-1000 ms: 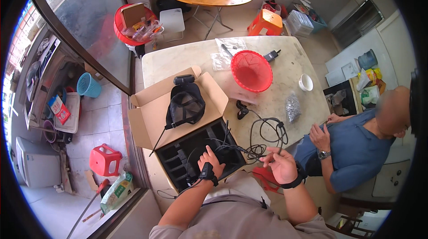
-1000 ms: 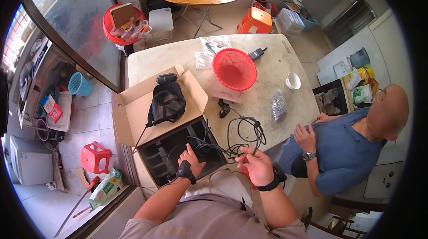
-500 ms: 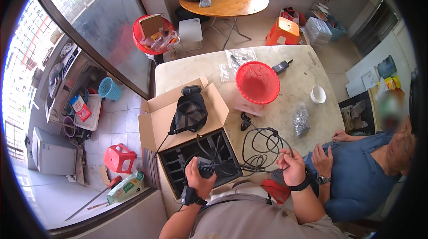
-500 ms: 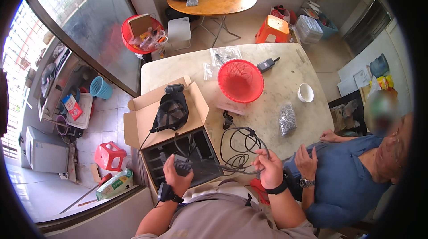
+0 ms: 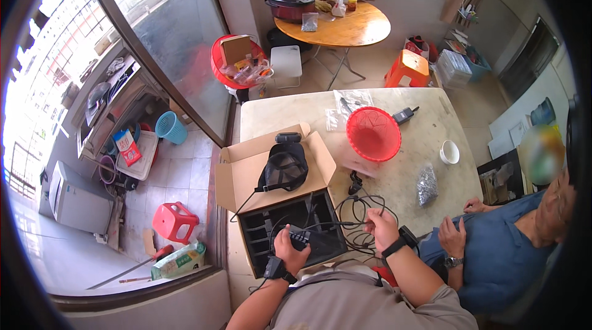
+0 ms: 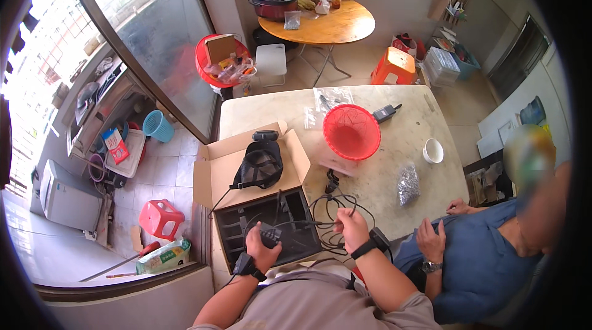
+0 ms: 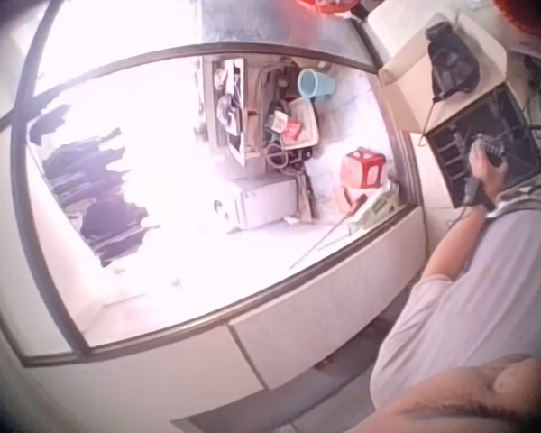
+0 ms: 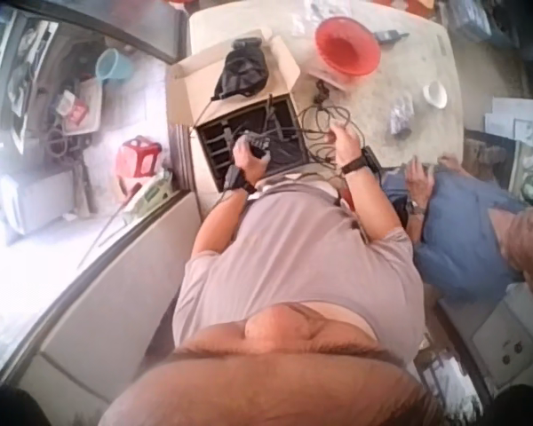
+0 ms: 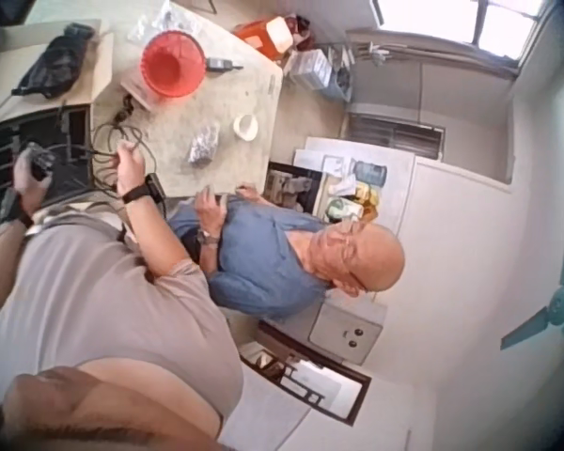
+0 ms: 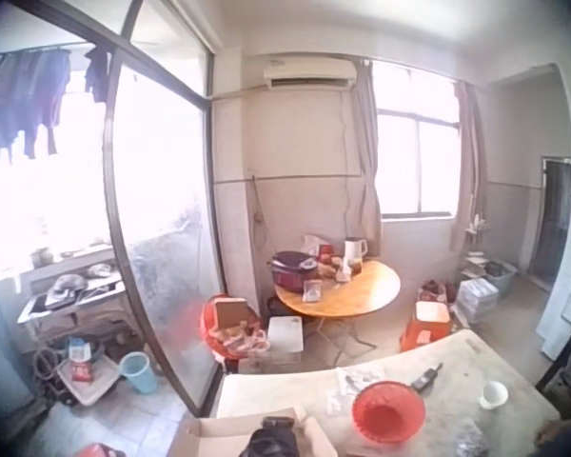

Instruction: The recorder is putting on and adjusting wearable motion capture sensors on their arms with the help of another person.

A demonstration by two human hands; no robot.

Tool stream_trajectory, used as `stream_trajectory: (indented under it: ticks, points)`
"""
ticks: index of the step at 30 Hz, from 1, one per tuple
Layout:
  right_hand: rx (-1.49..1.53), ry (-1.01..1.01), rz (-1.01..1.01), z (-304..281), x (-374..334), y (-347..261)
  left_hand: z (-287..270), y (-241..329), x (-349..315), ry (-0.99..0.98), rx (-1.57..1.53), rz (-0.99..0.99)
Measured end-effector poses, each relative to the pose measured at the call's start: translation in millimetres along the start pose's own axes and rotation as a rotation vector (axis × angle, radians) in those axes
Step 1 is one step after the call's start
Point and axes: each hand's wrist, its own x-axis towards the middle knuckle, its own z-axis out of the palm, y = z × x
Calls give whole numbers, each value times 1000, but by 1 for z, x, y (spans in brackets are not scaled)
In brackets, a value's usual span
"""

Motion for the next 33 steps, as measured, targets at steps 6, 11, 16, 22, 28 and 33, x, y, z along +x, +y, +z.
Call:
stream_trajectory:
  ticks: [6, 11, 16, 22, 28, 33]
  points:
    - [-68, 164, 95, -18, 58, 39, 6, -9, 2, -390, 174, -198]
    - [-50, 129, 141, -27, 60, 53, 11, -9, 8, -549, 317, -291]
    - [-169, 212, 112, -34, 62, 70, 18, -15, 11, -600, 367, -277]
    - [-274, 255, -46, -57, 53, 79, 21, -15, 18, -637, 339, -196]
    - [-703, 434, -363, -60, 4, 62, 17, -19, 13, -642, 425, -182]
    - [-604, 595, -348, -103, -50, 53, 35, -29, 16, -640, 441, -189]
